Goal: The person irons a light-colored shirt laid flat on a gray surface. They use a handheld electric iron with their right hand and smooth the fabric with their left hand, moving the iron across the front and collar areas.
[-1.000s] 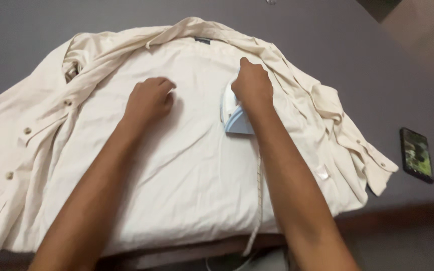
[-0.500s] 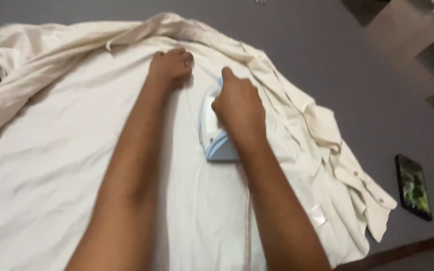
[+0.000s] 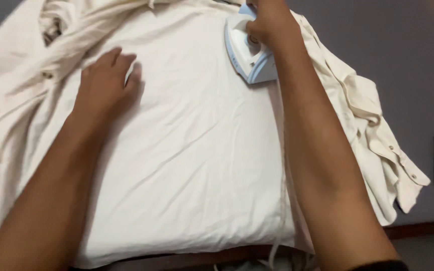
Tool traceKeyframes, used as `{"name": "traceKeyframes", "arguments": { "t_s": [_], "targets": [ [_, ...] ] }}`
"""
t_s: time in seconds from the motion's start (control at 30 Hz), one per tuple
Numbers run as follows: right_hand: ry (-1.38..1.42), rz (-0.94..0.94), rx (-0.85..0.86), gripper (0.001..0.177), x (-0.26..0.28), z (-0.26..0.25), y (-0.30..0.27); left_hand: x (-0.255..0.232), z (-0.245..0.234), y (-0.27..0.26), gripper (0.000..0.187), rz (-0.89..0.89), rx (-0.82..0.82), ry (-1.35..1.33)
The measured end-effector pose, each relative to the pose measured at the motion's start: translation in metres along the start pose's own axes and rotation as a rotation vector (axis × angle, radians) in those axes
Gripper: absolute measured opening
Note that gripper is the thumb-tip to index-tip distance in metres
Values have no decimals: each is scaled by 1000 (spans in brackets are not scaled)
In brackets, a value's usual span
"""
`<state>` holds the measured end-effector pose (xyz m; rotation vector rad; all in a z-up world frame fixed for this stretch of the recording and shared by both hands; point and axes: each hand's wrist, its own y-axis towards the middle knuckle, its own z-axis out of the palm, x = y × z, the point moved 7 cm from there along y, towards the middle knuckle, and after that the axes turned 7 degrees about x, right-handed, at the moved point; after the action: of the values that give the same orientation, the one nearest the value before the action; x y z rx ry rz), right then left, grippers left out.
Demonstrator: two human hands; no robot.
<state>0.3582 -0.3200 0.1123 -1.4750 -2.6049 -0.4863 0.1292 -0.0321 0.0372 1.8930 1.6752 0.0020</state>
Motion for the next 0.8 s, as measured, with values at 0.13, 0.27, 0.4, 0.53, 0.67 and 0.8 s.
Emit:
{"name": "traceKeyframes", "arguments": {
  "t_s": [0.13,0.27,0.4,0.53,0.67,0.8],
  "targets": [
    [-38,-49,-16,50,-13,9,32,19,-3,-2,38,-35,0,-14],
    [-100,-131,-52,53,-12,12,48,19,3,11,37,49,-92,4],
    [-63,37,77,56,-16,17,58,19,7,15,30,-2,-40,-17],
    [-62,67,158,52,-9,12,46,12,1,11,24,16,-64,34],
    [-124,141,215,54,-1,6,24,10,2,8,20,8,-83,47],
    [-122,181,185,58,1,4,-13,-4,-12,-4,18,220,-311,102]
  ]
}}
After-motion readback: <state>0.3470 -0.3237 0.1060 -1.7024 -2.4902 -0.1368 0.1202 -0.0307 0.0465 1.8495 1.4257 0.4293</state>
